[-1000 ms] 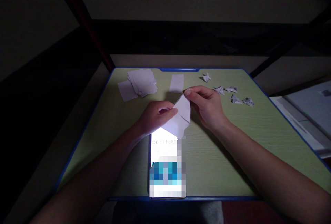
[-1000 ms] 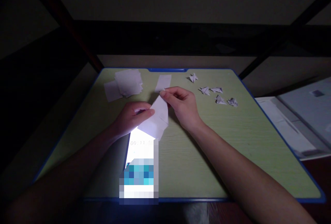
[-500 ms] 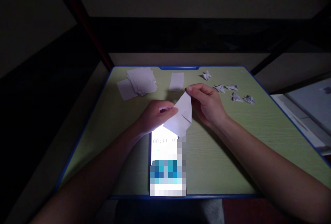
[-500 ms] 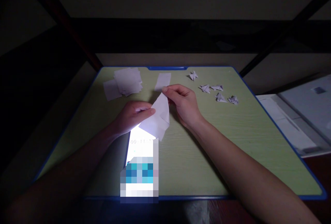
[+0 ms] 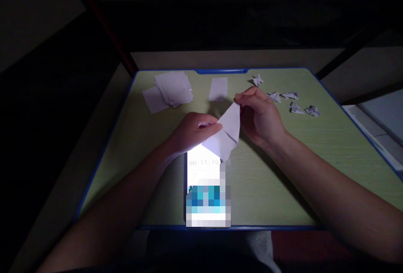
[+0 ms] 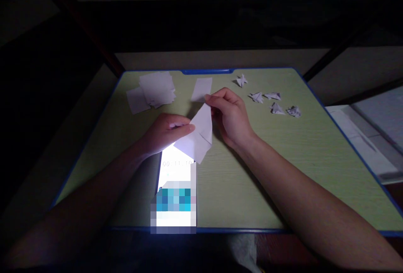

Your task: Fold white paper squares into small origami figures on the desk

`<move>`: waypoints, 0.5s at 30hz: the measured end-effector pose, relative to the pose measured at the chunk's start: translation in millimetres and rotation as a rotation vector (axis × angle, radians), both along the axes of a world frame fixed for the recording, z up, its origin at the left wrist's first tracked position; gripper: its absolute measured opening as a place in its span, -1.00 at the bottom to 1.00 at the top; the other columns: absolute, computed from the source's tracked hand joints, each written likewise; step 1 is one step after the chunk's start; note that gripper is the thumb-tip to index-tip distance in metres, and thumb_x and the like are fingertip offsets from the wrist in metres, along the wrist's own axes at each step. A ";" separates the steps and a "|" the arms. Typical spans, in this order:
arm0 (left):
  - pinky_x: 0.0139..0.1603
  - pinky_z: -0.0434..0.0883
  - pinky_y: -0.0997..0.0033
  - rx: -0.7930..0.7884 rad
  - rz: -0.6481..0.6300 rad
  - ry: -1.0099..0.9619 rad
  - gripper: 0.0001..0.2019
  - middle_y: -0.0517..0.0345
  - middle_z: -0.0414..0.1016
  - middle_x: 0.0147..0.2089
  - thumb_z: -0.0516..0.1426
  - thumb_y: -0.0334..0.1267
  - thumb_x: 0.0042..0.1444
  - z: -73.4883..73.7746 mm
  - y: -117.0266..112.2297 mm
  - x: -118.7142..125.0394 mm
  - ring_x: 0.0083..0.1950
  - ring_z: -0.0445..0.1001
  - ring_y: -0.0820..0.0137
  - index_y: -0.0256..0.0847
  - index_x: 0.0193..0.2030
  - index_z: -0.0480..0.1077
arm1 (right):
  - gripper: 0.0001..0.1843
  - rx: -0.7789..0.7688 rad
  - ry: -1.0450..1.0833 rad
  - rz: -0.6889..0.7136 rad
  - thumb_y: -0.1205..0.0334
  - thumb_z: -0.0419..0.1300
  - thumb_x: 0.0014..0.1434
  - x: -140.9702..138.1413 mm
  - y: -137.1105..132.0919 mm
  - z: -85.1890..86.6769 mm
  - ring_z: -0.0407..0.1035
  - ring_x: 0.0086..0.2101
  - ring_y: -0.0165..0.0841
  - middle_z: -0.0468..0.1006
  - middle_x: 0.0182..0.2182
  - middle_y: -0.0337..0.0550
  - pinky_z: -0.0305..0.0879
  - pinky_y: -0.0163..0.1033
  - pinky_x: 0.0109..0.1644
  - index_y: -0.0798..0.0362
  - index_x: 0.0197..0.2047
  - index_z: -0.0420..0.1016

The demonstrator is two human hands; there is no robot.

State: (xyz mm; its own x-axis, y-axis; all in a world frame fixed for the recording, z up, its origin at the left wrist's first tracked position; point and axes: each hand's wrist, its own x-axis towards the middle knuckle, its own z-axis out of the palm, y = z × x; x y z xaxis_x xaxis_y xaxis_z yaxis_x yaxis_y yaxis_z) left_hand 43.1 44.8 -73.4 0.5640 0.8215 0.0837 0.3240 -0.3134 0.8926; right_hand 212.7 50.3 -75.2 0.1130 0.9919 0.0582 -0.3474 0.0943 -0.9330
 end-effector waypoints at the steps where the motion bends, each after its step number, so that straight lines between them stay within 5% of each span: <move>1: -0.56 0.02 0.53 0.009 0.000 0.008 -0.68 0.33 0.12 -0.62 0.09 -0.25 0.11 0.5 -0.1 0.2 -0.56 0.09 0.59 -0.29 -0.63 0.26 | -0.78 0.007 -0.020 -0.001 0.37 0.26 -0.08 0.6 0.3 -0.4 0.13 -0.60 -0.51 0.27 -0.66 -0.33 0.06 -0.31 -0.52 0.01 -0.63 0.32; 15: -0.54 0.07 0.54 0.037 0.063 0.019 -0.72 0.29 0.22 -0.63 0.08 -0.25 0.12 0.4 -1.9 2.1 -0.55 0.18 0.58 -0.32 -0.58 0.36 | -0.85 0.157 -0.214 -0.083 0.22 0.32 0.02 4.5 1.9 -8.1 0.16 -0.58 -0.52 0.34 -0.60 -0.35 0.03 -0.32 -0.51 0.03 -0.49 0.43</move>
